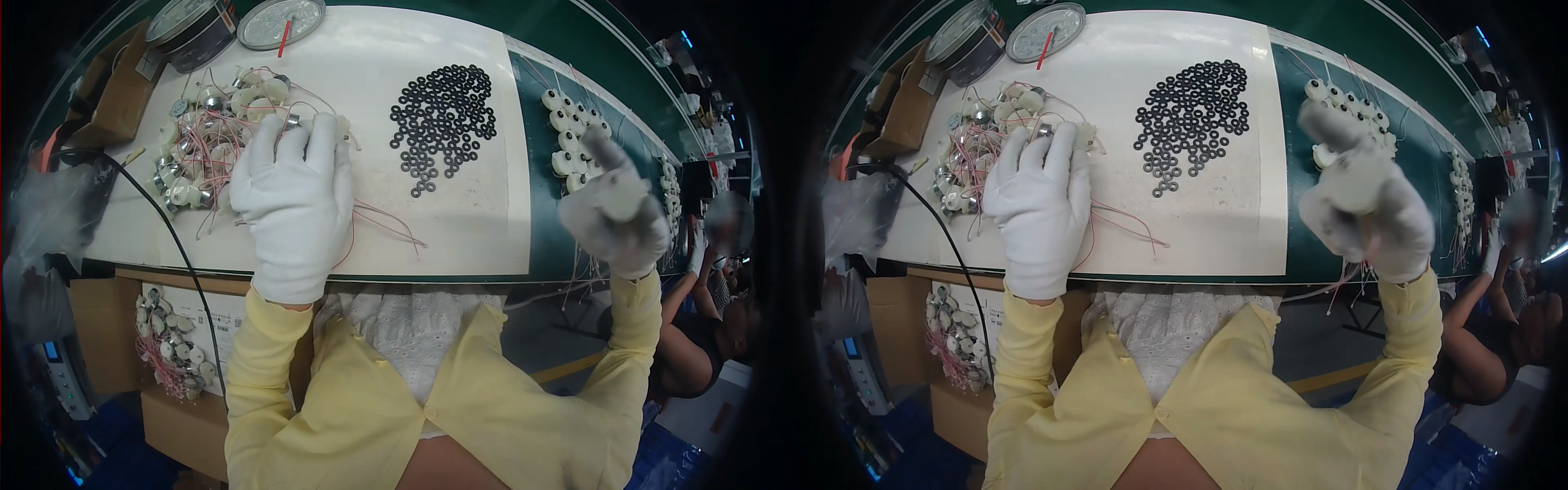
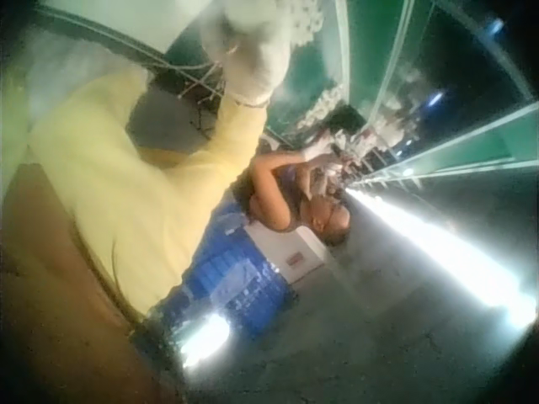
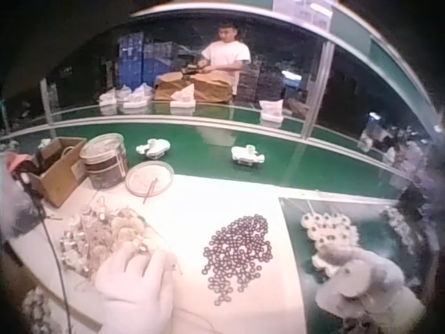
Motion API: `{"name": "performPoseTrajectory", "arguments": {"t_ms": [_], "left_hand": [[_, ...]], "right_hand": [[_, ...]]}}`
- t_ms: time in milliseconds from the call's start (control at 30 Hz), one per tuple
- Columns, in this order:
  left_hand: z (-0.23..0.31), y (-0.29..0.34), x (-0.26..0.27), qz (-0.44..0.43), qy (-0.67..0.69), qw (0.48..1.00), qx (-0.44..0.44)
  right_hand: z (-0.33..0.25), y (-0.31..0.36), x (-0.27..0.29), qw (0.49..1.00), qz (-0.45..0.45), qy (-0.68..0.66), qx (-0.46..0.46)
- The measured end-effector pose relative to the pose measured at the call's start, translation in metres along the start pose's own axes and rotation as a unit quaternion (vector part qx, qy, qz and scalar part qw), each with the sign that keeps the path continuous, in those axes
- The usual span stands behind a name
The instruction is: The person assembles small white electronic components by hand at a factory workstation. They pick up a component, attach a small metal washer, and place the finished unit on a green tray. The process is repeated continuously throughout the clip.
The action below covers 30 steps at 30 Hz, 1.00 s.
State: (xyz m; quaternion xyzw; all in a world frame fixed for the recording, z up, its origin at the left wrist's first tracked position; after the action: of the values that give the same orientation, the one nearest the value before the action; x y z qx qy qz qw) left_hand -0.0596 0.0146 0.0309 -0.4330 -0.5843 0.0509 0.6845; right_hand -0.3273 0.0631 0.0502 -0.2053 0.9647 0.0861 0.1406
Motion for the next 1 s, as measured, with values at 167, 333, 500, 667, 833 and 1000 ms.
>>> {"name": "performPoseTrajectory", "arguments": {"t_ms": [167,333,500,667,833,1000], "left_hand": [[0.016,0.008,-0.001,-0.001,0.029,0.999,-0.023],[0.022,0.021,-0.006,-0.03,0.15,0.988,-0.03],[0.02,0.027,0.0,-0.05,0.123,0.991,-0.014],[0.025,0.043,0.0,-0.023,0.167,0.985,-0.023],[0.019,0.045,-0.004,-0.027,0.193,0.981,-0.011],[0.018,0.045,-0.006,-0.019,0.201,0.979,-0.008]], "right_hand": [[0.031,-0.019,-0.009,0.833,0.032,0.552,-0.031],[0.053,-0.04,-0.027,0.779,0.031,0.624,0.04],[0.076,-0.043,-0.01,0.944,0.098,0.293,-0.119],[0.076,-0.05,-0.007,0.948,0.112,0.239,-0.179],[0.079,-0.056,-0.011,0.935,0.149,0.273,-0.172],[0.073,-0.067,-0.026,0.862,0.163,0.477,-0.056]]}}
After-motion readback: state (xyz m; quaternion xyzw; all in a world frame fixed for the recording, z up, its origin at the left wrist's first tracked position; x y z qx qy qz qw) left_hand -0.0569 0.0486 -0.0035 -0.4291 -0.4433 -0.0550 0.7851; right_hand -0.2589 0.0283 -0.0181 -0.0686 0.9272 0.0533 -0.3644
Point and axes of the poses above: each hand's wrist, its own y-axis away from the middle knuckle, its own x-axis out of the back of the hand, z = x × y, the point moved 9 cm from there along -y, towards the middle knuckle, and after that the axes turned 6 degrees about -x, right-handed, at the moved point
